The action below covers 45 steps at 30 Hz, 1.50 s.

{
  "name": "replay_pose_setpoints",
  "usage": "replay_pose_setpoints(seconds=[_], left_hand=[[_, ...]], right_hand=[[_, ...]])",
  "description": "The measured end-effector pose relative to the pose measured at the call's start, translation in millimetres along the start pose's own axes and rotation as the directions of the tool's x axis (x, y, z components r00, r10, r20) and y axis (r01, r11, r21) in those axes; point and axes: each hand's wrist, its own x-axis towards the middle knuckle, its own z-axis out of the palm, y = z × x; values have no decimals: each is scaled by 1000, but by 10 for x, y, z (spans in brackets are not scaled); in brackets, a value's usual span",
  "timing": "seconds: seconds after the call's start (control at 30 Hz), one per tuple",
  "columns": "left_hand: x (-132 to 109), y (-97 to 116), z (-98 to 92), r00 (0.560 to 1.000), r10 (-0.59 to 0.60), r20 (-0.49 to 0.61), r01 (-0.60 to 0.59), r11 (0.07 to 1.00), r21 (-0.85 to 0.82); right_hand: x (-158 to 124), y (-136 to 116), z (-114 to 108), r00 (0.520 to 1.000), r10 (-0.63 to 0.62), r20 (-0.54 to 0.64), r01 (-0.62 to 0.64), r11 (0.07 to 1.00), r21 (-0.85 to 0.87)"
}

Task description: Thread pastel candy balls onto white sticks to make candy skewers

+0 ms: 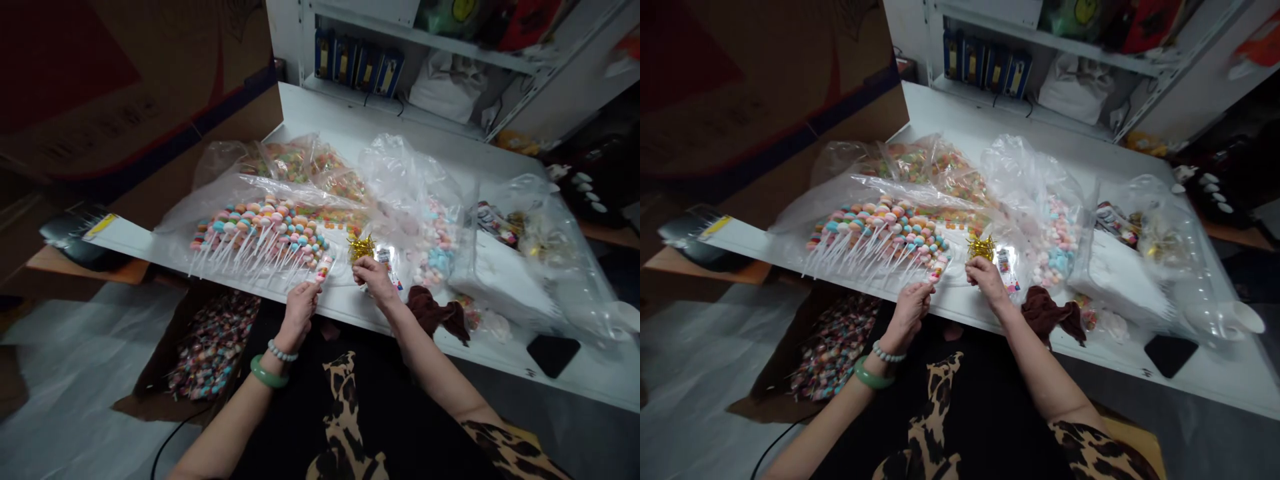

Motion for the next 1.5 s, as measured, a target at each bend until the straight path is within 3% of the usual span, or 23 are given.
replay_pose_setpoints(seconds=[0.07,0.17,0.23,0.33,0.4,0.5,0.6,0.67,0.83,1.03,1.13,1.2,1.27,1.37,1.43,1.5], left_hand=[[-8,23,102,999,-10,53,8,1000,23],[-33,49,191,992,-43,119,39,998,41],[-52,53,190,986,-64,157,60,998,32],[-64,23,149,978,-51,203,51,999,5],[-57,-10,135,983,-27,181,31,999,-20],[-36,-42,153,992,-19,123,26,998,-52],[-25,-36,193,995,-20,95,26,998,-54],[-26,-25,214,997,19,80,-15,999,-51],[-37,-27,218,983,152,105,-157,987,44],[-47,-44,160,956,258,138,-283,934,218],[-44,-7,135,968,229,105,-244,955,171],[-53,40,115,981,108,164,-124,988,94],[-70,92,78,946,-38,321,19,998,62],[-85,152,-23,775,-208,596,158,978,136],[-71,198,-119,672,-278,687,175,960,218],[-43,290,-222,663,-325,675,133,938,321]], right_hand=[[-103,-78,148,996,-55,68,54,998,12],[-212,-103,348,985,-160,71,169,973,-156],[-215,-64,388,988,-136,73,148,969,-200],[-163,11,337,986,-22,166,48,987,-150],[-147,38,300,977,-2,211,32,990,-139],[-194,42,320,981,-33,189,58,990,-127],[-268,38,396,998,-25,54,27,999,-36],[-293,29,432,998,58,-22,-56,995,80],[-274,-29,436,976,193,100,-217,898,382],[-274,-74,448,971,232,58,-235,880,414],[-264,-77,424,965,209,156,-258,857,446],[-256,-72,391,962,204,182,-266,850,455],[-268,-74,349,970,177,165,-235,854,465],[-345,-107,284,971,55,233,-143,913,381],[-423,-143,257,947,-62,316,-22,967,255],[-496,-180,252,911,-214,353,189,976,105]])
